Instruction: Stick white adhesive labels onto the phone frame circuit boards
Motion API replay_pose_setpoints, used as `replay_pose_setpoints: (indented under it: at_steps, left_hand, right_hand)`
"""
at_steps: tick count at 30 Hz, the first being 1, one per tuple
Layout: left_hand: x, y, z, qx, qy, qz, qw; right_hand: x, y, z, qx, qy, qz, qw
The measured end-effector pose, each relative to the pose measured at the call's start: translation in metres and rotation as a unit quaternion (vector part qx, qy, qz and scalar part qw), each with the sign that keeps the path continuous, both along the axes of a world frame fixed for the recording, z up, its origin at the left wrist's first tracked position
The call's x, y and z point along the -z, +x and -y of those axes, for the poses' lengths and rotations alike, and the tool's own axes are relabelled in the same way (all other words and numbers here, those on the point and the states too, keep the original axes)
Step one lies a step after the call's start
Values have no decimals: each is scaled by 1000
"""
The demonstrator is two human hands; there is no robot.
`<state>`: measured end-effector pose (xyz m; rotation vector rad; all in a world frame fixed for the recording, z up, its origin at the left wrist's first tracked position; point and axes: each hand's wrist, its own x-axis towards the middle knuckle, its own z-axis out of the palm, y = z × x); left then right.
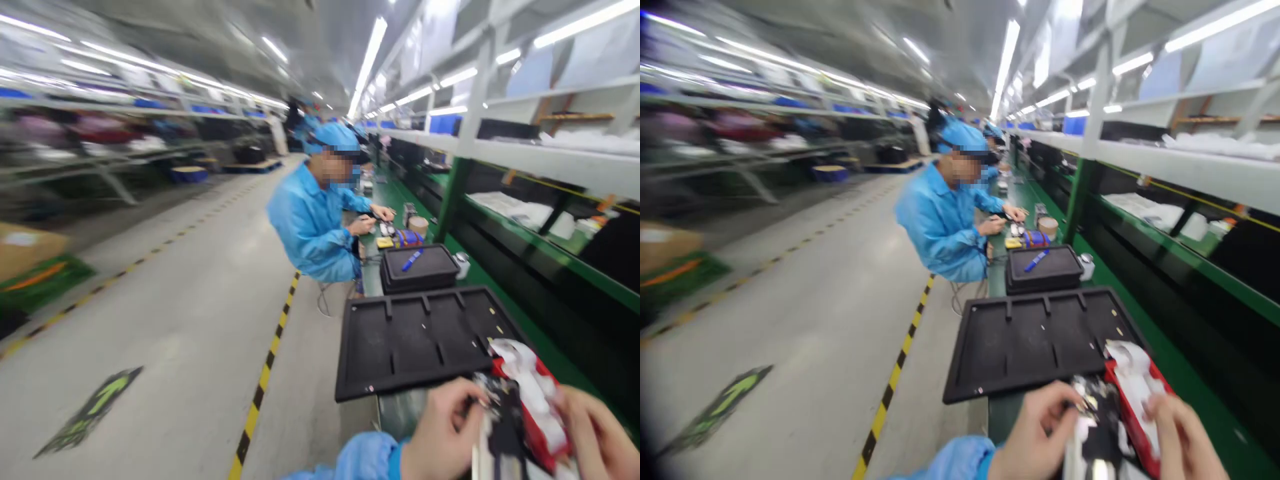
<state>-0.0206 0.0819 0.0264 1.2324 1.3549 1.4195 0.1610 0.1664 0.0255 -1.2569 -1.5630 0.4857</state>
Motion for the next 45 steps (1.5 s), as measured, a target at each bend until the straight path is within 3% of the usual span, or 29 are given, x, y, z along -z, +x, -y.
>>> replay_pose_setpoints:
  at_steps: [2, 4, 8, 13, 17, 21, 24, 27, 33, 45]
  left_hand:
    - [-6, -7, 4, 21, -12, 33, 999]
    - [-7, -12, 5, 19, -13, 78, 997]
    - [-2, -19, 3, -36, -46, 149, 987]
    - [-2, -25, -2, -80, -62, 212, 972]
    - [-6, -22, -7, -98, -53, 210, 971]
    - [-14, -7, -7, -91, -18, 185, 978]
    - [-19, 6, -4, -79, 17, 160, 984]
    - [-24, 15, 0, -73, 56, 117, 989]
    - [-29, 18, 7, -86, 118, 68, 987]
    - [-34, 22, 13, -116, 171, 42, 977]
  right_hand:
    - [-16, 9, -19, 26, -31, 33, 999]
    - [-21, 13, -43, 17, -61, 73, 995]
    - [-6, 11, -79, -58, -128, 139, 980]
    - [-3, 14, -86, -86, -161, 149, 972]
    - [-20, 17, -59, -61, -143, 136, 978]
    - [-43, -5, 5, -21, -69, 73, 995]
    - [-55, -29, 52, -38, 27, 22, 999]
    - [-60, -43, 76, -46, 38, 4, 998]
    - [-59, -47, 82, -37, 34, -16, 999]
    - [-60, -59, 84, -19, 71, -59, 996]
